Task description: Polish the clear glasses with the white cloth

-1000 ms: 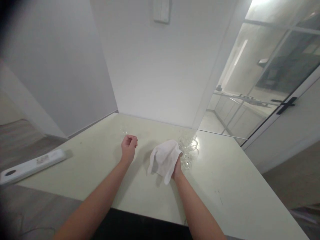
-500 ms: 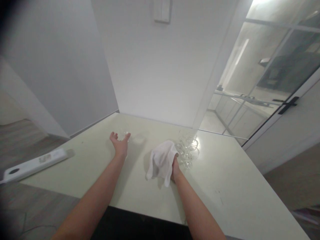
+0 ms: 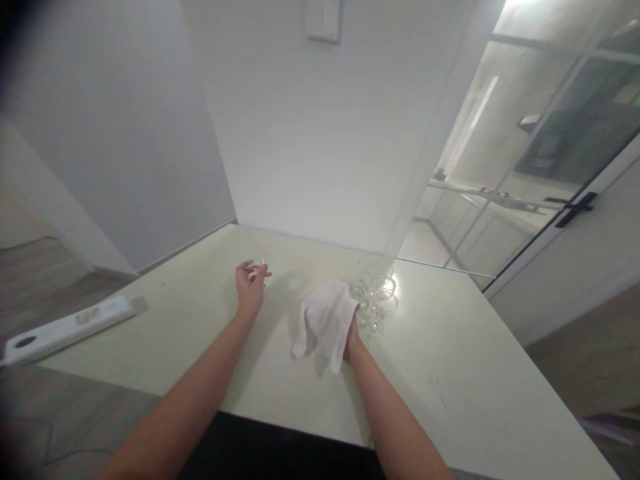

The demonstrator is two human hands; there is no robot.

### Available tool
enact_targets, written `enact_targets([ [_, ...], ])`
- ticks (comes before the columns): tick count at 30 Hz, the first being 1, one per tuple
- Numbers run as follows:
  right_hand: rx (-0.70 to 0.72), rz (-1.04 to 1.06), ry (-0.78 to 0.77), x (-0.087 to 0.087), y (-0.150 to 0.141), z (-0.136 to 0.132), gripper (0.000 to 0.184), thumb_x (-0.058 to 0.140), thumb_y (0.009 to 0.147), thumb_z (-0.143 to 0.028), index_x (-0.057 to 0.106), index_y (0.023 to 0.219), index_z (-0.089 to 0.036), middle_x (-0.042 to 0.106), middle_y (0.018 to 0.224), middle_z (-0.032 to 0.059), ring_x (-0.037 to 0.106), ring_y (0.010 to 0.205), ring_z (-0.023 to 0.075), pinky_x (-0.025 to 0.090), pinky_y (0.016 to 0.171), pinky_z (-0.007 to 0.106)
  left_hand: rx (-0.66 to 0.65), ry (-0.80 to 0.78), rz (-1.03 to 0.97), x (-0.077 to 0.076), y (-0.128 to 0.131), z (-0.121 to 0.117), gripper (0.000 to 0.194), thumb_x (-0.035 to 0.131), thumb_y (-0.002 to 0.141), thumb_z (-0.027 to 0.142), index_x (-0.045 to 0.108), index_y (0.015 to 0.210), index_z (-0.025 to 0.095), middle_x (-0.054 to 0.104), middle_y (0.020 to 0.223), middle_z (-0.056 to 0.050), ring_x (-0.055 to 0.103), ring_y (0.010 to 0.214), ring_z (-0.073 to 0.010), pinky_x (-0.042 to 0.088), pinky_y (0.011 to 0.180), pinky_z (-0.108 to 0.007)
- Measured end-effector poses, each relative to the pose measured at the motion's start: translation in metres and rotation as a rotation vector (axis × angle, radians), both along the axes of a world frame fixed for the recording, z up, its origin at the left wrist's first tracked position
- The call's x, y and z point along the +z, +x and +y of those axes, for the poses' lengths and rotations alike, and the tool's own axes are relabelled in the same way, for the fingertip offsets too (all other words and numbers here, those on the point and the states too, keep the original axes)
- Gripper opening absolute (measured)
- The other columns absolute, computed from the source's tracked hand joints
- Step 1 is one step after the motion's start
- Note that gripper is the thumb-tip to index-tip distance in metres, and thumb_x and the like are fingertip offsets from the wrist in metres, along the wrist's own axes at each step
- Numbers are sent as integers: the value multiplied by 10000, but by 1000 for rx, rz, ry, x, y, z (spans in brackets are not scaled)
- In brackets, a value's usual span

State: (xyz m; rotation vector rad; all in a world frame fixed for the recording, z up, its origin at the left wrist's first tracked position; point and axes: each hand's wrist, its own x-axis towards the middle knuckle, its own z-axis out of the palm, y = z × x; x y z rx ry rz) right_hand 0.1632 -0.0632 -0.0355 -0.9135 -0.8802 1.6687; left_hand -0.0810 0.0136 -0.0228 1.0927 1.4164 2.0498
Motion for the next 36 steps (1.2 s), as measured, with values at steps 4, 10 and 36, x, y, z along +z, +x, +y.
enact_targets([
  [4,27,169,-46,0,-1,3,808,314,660,-886,722,955,-254,702,1087,120,635,1022,308,504,864,440,-174,104,537,9,18,-25,559,686,734,435,502,1212,211,567,966,-46,568,691,-117,477,707,-268],
  [10,-58,-31,91,-10,-7,11,532,709,638,-564,636,1037,-219,718,961,49,656,870,247,512,805,375,-580,61,1235,12,44,-54,570,642,753,490,560,1266,257,616,875,-65,583,716,-168,440,695,-264],
  [36,-246,-355,305,-3,-9,13,486,778,599,-358,628,1033,-199,686,984,43,604,908,221,462,856,342,-847,-337,222,0,49,-31,613,282,854,674,590,798,147,499,560,17,328,355,-66,239,394,-209],
])
